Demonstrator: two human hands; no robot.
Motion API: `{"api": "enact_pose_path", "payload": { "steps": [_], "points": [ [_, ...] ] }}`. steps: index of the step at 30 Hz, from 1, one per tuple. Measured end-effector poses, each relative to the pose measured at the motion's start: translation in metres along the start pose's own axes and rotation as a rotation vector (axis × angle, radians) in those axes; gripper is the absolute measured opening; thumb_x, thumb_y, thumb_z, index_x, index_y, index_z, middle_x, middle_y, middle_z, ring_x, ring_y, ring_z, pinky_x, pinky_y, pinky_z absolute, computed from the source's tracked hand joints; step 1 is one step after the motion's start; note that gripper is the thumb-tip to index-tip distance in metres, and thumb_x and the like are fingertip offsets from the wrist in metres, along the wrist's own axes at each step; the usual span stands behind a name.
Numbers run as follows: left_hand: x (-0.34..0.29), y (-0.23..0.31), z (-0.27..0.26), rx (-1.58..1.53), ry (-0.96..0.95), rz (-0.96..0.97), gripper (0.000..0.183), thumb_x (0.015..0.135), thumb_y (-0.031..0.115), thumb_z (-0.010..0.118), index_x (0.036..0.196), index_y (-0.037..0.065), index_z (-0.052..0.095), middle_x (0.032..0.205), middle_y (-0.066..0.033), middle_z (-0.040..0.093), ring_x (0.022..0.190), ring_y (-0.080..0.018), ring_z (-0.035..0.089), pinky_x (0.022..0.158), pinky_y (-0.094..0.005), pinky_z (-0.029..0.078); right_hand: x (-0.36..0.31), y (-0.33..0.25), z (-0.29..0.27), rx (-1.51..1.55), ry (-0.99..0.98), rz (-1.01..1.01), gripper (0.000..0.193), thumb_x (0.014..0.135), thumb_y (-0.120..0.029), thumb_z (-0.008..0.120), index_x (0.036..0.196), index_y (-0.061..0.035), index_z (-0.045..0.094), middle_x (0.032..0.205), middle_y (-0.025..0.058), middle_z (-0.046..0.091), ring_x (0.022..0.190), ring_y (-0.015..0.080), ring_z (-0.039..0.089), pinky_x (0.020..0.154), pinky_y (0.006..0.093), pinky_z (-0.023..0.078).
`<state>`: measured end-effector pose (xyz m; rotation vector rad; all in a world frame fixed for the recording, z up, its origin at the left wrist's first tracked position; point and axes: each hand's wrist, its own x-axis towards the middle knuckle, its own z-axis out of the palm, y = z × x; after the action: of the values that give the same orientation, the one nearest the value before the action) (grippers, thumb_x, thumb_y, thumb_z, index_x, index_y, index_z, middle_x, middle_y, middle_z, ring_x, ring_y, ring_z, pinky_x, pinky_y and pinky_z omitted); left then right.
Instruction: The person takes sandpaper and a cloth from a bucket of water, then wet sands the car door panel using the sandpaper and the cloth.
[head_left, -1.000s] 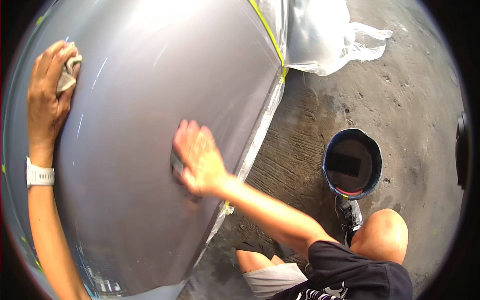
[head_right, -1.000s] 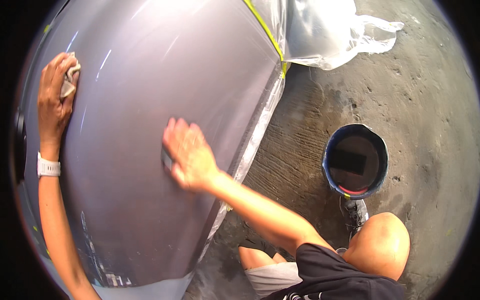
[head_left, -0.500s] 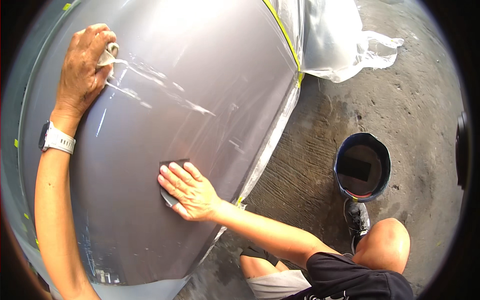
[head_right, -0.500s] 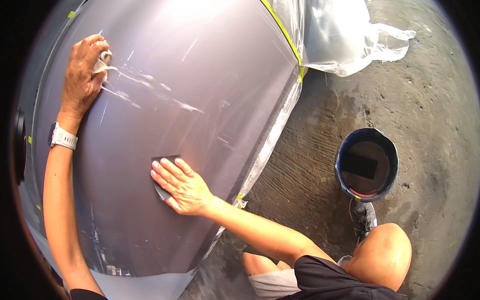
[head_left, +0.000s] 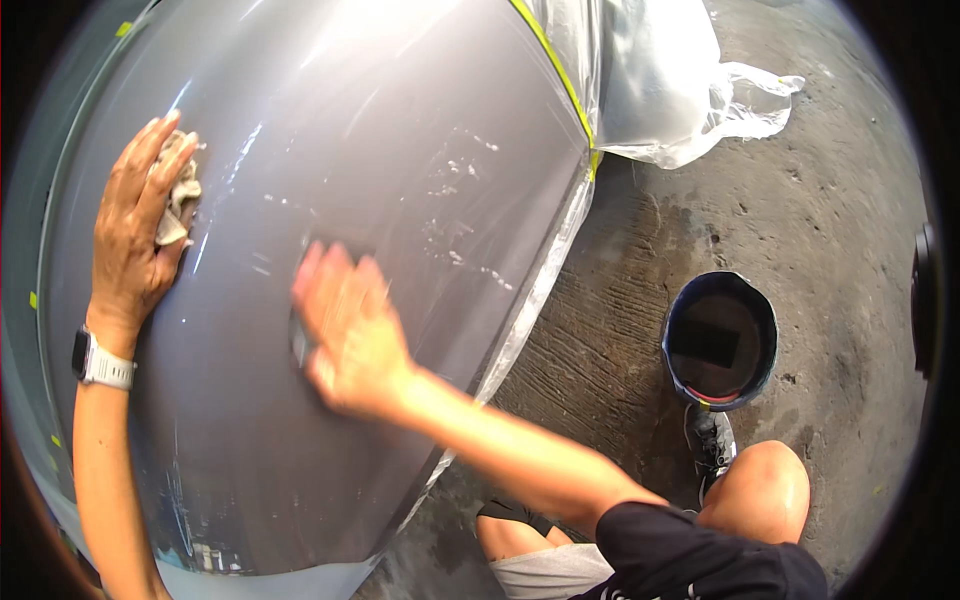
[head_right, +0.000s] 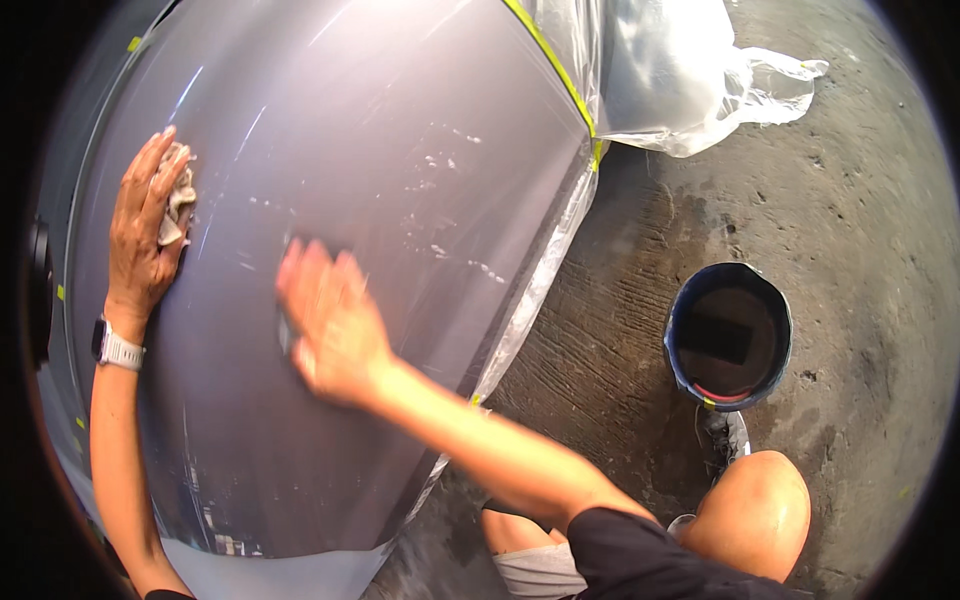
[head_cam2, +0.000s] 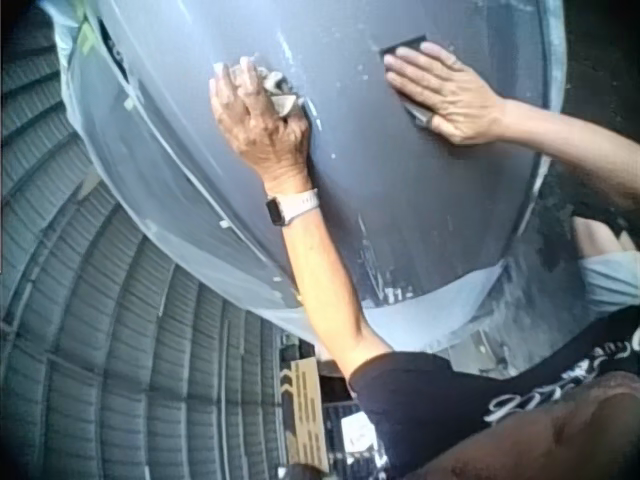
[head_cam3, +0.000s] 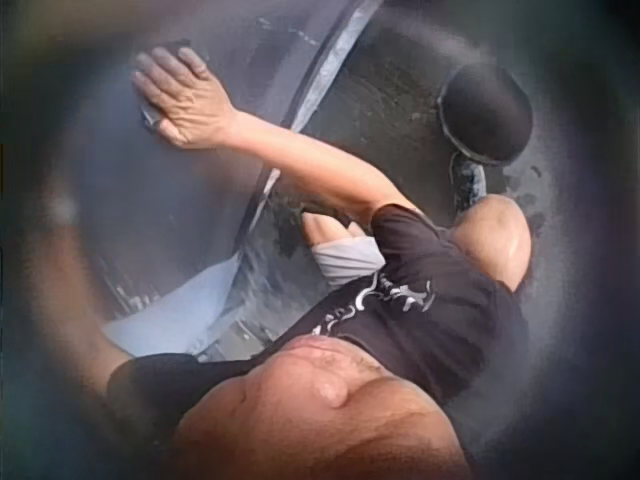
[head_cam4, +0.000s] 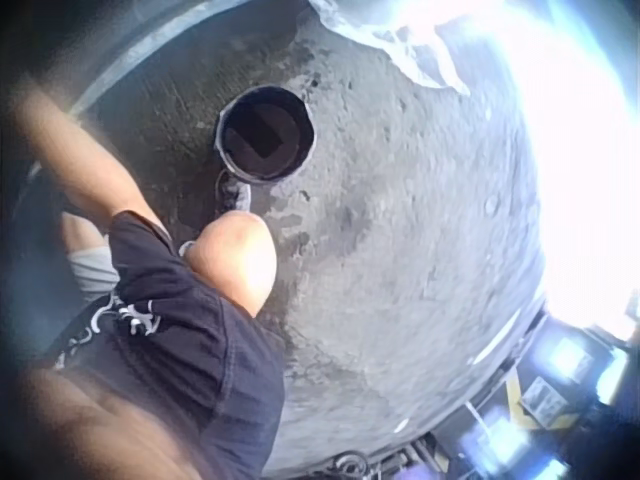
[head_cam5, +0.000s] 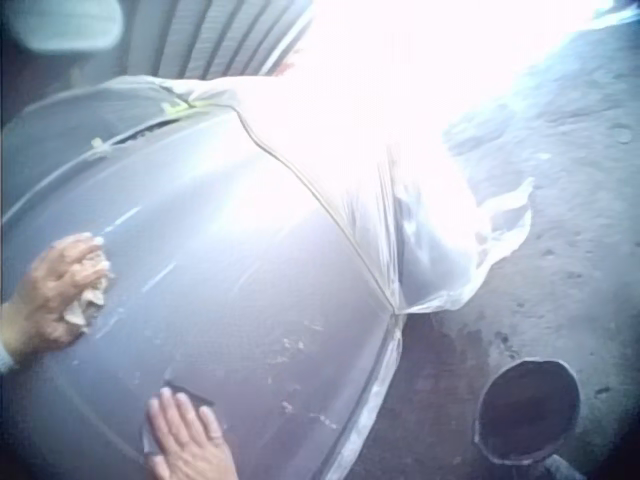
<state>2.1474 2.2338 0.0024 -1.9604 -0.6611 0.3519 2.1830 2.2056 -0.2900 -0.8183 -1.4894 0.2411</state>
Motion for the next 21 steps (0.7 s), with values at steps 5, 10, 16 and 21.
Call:
{"api": "enact_pose_path", "payload": {
  "steps": [5, 10, 16, 21],
  "points": [
    [0.001, 0.003, 0.004, 0.070, 0.023, 0.001, 0.056, 0.086, 0.007, 0.071, 0.140, 0.018, 0.060, 0.151, -0.0064, 0.053, 0.140, -0.0315, 0.048, 0.117, -0.0438, 0.041, -0.070, -0.028, 0.030, 0.590, 0.047, -0.297, 0.077, 0.083, -0.026, 0.055, 0.155, -0.0029, 0.040, 0.165, 0.0089, 0.033, 0.155, 0.0234, 0.027, 0.128, 0.0457, 0.019],
    [-0.006, -0.001, 0.010, 0.070, 0.051, 0.005, 0.053, 0.088, 0.008, 0.070, 0.140, 0.018, 0.061, 0.149, -0.0042, 0.056, 0.138, -0.0300, 0.051, 0.115, -0.0424, 0.043, 0.005, 0.090, 0.021, 0.105, 0.216, -0.026, 0.071, 0.082, -0.022, 0.060, 0.150, -0.0031, 0.046, 0.160, 0.0195, 0.039, 0.153, 0.0391, 0.029, 0.124, 0.0545, 0.020],
    [-0.011, -0.001, 0.013, 0.046, 0.097, -0.036, 0.052, 0.087, 0.009, 0.071, 0.137, 0.021, 0.063, 0.147, -0.0001, 0.058, 0.135, -0.0268, 0.054, 0.114, -0.0415, 0.045, 0.034, 0.132, 0.008, 0.087, 0.349, 0.322, 0.072, 0.104, -0.027, 0.045, 0.159, 0.0067, 0.016, 0.166, 0.0317, 0.014, 0.155, 0.0468, 0.012, 0.124, 0.0573, 0.008],
    [-0.005, 0.001, 0.013, 0.012, 0.107, -0.037, 0.051, 0.087, 0.008, 0.070, 0.136, 0.020, 0.064, 0.146, -0.0015, 0.058, 0.135, -0.0272, 0.054, 0.114, -0.0408, 0.046, -0.112, -0.014, 0.037, 0.295, -0.091, -0.007, 0.075, 0.081, -0.031, 0.056, 0.147, 0.0025, 0.044, 0.156, 0.0231, 0.042, 0.146, 0.0396, 0.038, 0.119, 0.0561, 0.026]
  ]
}}
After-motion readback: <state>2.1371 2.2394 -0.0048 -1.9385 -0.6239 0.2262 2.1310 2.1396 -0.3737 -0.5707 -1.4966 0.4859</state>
